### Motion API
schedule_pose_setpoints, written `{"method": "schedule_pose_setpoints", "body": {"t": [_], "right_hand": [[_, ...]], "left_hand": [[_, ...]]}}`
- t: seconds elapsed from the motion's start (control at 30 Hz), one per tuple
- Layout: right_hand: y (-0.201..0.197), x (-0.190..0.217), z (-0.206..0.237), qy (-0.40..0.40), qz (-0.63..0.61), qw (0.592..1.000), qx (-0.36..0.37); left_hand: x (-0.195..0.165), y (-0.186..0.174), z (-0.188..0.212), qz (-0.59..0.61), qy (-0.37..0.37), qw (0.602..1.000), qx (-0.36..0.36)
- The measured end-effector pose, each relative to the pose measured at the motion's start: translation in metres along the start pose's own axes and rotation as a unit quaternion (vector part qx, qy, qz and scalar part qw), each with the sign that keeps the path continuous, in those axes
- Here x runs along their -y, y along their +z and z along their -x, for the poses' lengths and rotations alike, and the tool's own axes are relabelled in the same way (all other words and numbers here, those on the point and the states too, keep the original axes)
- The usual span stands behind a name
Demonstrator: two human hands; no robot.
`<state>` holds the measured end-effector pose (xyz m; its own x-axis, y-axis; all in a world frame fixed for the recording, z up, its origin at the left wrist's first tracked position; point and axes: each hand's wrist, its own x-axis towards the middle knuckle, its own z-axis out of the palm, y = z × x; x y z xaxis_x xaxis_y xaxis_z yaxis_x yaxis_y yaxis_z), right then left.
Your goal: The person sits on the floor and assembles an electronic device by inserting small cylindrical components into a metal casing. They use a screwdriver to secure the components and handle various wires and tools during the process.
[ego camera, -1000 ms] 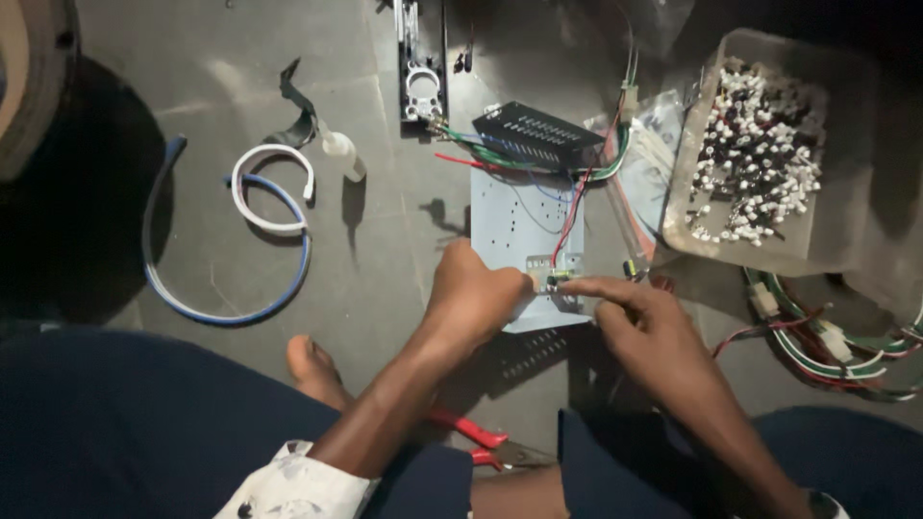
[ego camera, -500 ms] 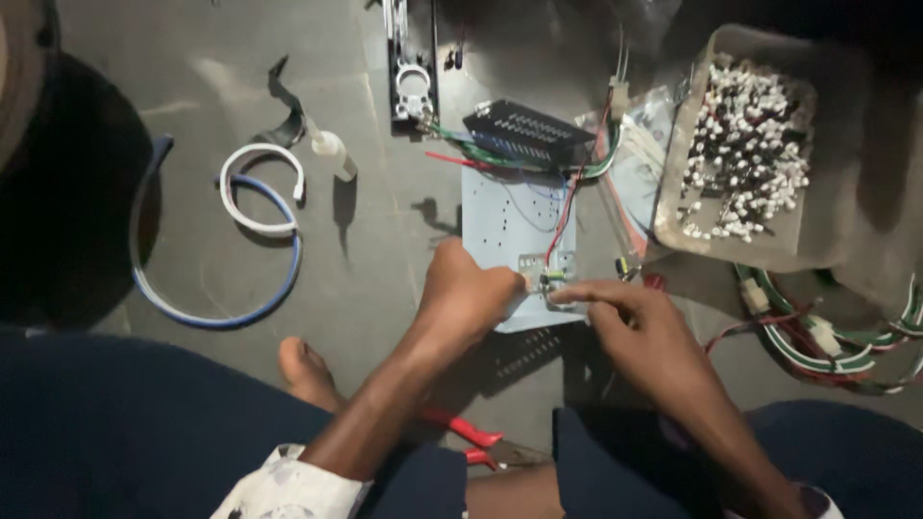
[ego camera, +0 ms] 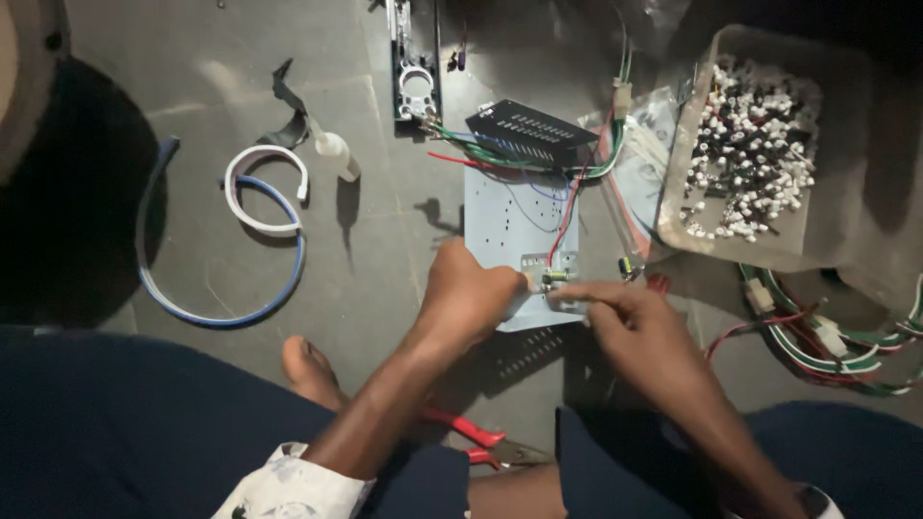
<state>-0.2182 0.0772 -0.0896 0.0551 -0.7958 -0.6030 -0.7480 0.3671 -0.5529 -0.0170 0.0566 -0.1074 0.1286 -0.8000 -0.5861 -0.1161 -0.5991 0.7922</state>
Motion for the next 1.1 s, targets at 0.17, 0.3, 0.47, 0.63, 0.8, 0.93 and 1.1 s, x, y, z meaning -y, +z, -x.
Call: {"method": "schedule_pose_setpoints", "body": {"t": [0.17,0.3,0.47,0.63,0.8,0.93,1.1], "right_hand": [[0.001,-0.003,-0.002,-0.051,-0.072,0.996,-0.015],[0.001,-0.002,-0.002,-0.122,-0.039,0.991,-0.042],[-0.001,0.003,0.001,-0.009,-0.011,1.0,-0.013],[0.0,0.007,0.001,0.056,-0.002,0.998,-0.01],[0.0,0.003,-0.001,-0.057,-0.027,0.998,-0.017],[0.0,-0.002,-0.003,-0.041,-0.023,0.998,-0.038],[0.009,-0.002,-0.005,-0.267,0.117,0.923,-0.251]], "left_hand": [[0.004,0.0,-0.002,0.012,-0.013,1.0,0.009],[0.005,0.001,-0.003,0.016,-0.008,1.0,0.015],[0.004,0.001,-0.002,0.026,-0.002,1.0,0.014],[0.002,0.0,0.0,0.002,-0.037,0.999,0.015],[0.003,0.0,-0.002,0.015,-0.008,1.0,0.011],[0.003,0.0,-0.003,-0.007,-0.018,1.0,0.007],[0.0,0.003,0.0,-0.018,-0.045,0.999,-0.004]]}}
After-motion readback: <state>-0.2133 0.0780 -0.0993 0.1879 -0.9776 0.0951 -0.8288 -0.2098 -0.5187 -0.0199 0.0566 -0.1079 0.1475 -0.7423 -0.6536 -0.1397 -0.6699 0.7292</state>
